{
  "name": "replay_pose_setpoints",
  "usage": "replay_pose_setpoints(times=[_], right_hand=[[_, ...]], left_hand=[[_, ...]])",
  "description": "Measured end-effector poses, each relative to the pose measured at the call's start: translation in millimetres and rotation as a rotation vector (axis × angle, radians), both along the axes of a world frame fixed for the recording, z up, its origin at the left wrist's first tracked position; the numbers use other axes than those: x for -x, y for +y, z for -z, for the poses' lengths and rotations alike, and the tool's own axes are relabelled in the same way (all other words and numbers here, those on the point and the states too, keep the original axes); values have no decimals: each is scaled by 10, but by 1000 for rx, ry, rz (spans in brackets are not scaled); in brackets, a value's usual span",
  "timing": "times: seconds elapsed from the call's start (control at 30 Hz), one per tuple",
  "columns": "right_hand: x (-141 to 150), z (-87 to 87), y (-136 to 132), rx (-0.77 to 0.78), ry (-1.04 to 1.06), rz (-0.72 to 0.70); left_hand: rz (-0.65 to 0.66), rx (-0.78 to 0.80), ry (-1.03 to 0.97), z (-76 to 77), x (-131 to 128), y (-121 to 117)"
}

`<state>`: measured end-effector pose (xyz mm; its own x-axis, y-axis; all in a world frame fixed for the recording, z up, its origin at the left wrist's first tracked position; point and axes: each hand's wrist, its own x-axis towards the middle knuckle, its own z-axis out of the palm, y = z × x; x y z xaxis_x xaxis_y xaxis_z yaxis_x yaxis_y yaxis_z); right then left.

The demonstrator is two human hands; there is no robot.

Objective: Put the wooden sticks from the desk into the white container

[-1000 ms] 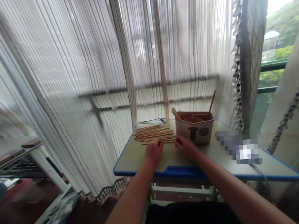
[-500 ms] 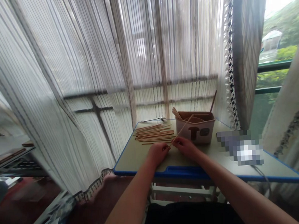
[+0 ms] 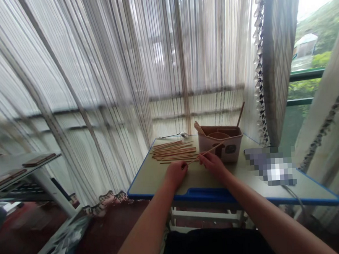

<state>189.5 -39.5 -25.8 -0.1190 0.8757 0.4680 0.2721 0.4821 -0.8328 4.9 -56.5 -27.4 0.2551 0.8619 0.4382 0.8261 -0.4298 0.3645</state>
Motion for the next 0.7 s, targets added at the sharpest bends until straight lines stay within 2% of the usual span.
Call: replay_pose_setpoints(times=[0.2, 0.7], right_hand=[[-39, 13, 13, -57, -15, 78], [-51, -3, -6, -54, -38, 116]], left_hand=[[-49, 34, 9, -15, -1, -7], [-66, 29, 2, 1, 3, 8]])
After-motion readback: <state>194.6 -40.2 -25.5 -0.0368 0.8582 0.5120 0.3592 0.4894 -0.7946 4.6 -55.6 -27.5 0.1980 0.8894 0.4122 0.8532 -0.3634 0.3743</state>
